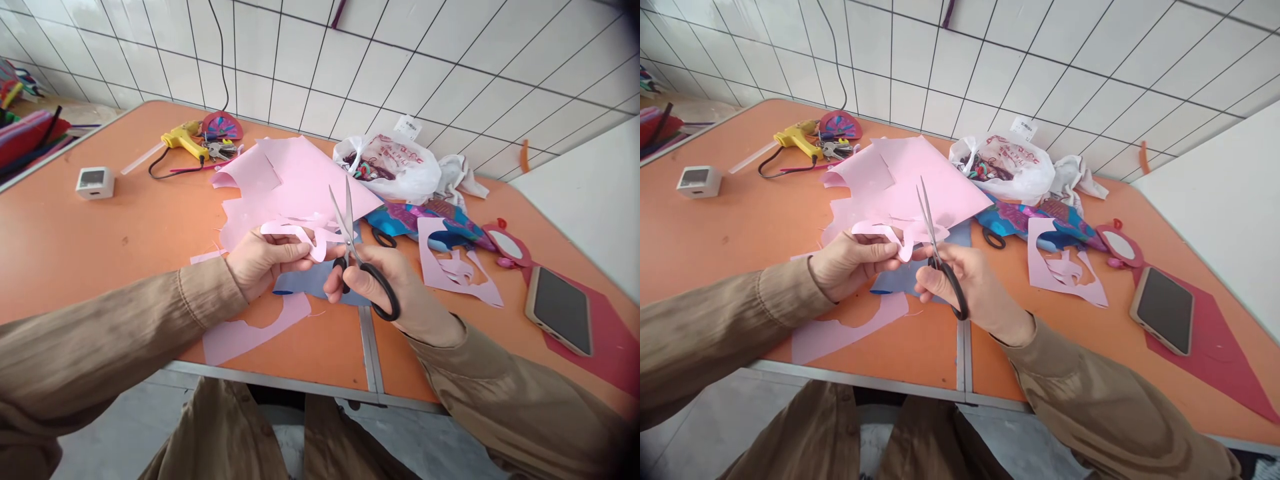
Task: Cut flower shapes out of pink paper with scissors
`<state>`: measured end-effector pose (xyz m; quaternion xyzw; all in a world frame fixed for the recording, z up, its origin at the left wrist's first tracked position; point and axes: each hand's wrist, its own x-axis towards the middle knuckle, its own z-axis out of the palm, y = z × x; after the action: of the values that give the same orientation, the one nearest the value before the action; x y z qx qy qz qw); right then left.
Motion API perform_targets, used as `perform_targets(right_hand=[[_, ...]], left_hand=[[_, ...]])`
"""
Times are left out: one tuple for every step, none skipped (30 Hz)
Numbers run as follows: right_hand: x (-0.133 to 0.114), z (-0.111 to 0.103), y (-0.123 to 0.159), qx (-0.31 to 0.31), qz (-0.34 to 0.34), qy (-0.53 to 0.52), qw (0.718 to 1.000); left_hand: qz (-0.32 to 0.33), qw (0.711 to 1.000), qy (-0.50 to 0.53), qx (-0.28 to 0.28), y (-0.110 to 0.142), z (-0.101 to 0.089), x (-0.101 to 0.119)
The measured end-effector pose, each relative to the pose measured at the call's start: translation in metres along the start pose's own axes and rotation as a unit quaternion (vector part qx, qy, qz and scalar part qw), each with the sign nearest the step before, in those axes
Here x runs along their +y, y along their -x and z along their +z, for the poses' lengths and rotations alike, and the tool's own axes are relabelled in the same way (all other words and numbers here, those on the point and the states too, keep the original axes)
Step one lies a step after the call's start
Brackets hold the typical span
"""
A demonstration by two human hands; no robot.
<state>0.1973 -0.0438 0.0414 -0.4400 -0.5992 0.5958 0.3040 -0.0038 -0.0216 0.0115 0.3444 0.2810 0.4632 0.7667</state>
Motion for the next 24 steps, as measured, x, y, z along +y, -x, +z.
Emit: perform_targets(right_hand=[[0.001, 0.000, 0.000, -0.004, 0.002, 0.001, 1.000], [0.002, 0.000, 0.000, -0.010, 0.002, 0.005, 1.000], [0.004, -0.001, 0.000, -0.019, 0.001, 0.012, 1.000], [0.007, -0.002, 0.000, -0.030, -0.002, 0.021, 0.999], [0.009, -0.003, 0.000, -0.042, -0.005, 0.031, 0.999], [0.012, -0.003, 0.001, -0.053, -0.007, 0.041, 0.998], [0.014, -0.004, 0.001, -0.062, -0.008, 0.049, 0.997], [0.015, -0.004, 0.001, -0.069, -0.006, 0.057, 0.996], [0.016, -0.005, 0.002, -0.071, -0.004, 0.064, 0.995], [0.016, -0.004, 0.002, -0.070, -0.002, 0.071, 0.995], [0.016, -0.004, 0.002, -0.068, 0.002, 0.078, 0.995], [0.015, -0.004, 0.002, -0.065, 0.006, 0.084, 0.994], [0.015, -0.003, 0.003, -0.063, 0.009, 0.089, 0.994], [0.014, -0.003, 0.003, -0.060, 0.011, 0.095, 0.994], [0.013, -0.003, 0.003, -0.060, 0.012, 0.100, 0.993], [0.012, -0.003, 0.003, -0.060, 0.008, 0.105, 0.993], [0.011, -0.003, 0.004, -0.059, 0.000, 0.111, 0.992], [0.010, -0.004, 0.004, -0.057, -0.014, 0.120, 0.991], [0.009, -0.005, 0.005, -0.046, -0.033, 0.131, 0.990], [0.007, -0.006, 0.007, -0.025, -0.058, 0.143, 0.988], [0.006, -0.007, 0.008, 0.005, -0.086, 0.160, 0.983], [0.003, -0.008, 0.009, 0.053, -0.119, 0.180, 0.975], [0.001, -0.010, 0.009, 0.103, -0.152, 0.201, 0.962], [0.000, -0.011, 0.009, 0.158, -0.187, 0.225, 0.943]], left_hand=[[0.003, 1.000, 0.001, 0.002, 0.000, 0.001, 0.000], [0.008, 1.000, 0.000, 0.005, 0.000, 0.001, 0.000], [0.013, 1.000, -0.003, 0.010, 0.000, 0.002, 0.000], [0.018, 1.000, -0.006, 0.015, 0.000, 0.002, 0.000], [0.022, 0.999, -0.010, 0.022, 0.001, 0.003, 0.001], [0.023, 0.999, -0.017, 0.029, 0.001, 0.003, 0.002], [0.021, 0.999, -0.024, 0.037, 0.002, 0.004, 0.002], [0.019, 0.998, -0.030, 0.045, 0.002, 0.005, 0.003], [0.018, 0.998, -0.034, 0.050, 0.003, 0.005, 0.004], [0.017, 0.998, -0.036, 0.054, 0.003, 0.005, 0.004], [0.018, 0.998, -0.037, 0.057, 0.003, 0.005, 0.004], [0.020, 0.997, -0.035, 0.060, 0.003, 0.005, 0.004], [0.023, 0.997, -0.032, 0.063, 0.003, 0.005, 0.003], [0.025, 0.997, -0.029, 0.065, 0.003, 0.004, 0.003], [0.028, 0.997, -0.025, 0.068, 0.003, 0.004, 0.002], [0.031, 0.997, -0.022, 0.071, 0.002, 0.004, 0.001], [0.033, 0.997, -0.019, 0.073, 0.002, 0.004, 0.000], [0.035, 0.996, -0.019, 0.076, 0.001, 0.003, 0.000], [0.037, 0.996, -0.022, 0.080, 0.001, 0.003, 0.001], [0.038, 0.995, -0.026, 0.085, 0.001, 0.003, 0.002], [0.039, 0.995, -0.035, 0.087, 0.000, 0.003, 0.003], [0.038, 0.995, -0.049, 0.084, 0.000, 0.003, 0.005], [0.037, 0.994, -0.066, 0.075, 0.000, 0.003, 0.006], [0.036, 0.994, -0.085, 0.063, -0.001, 0.003, 0.008]])
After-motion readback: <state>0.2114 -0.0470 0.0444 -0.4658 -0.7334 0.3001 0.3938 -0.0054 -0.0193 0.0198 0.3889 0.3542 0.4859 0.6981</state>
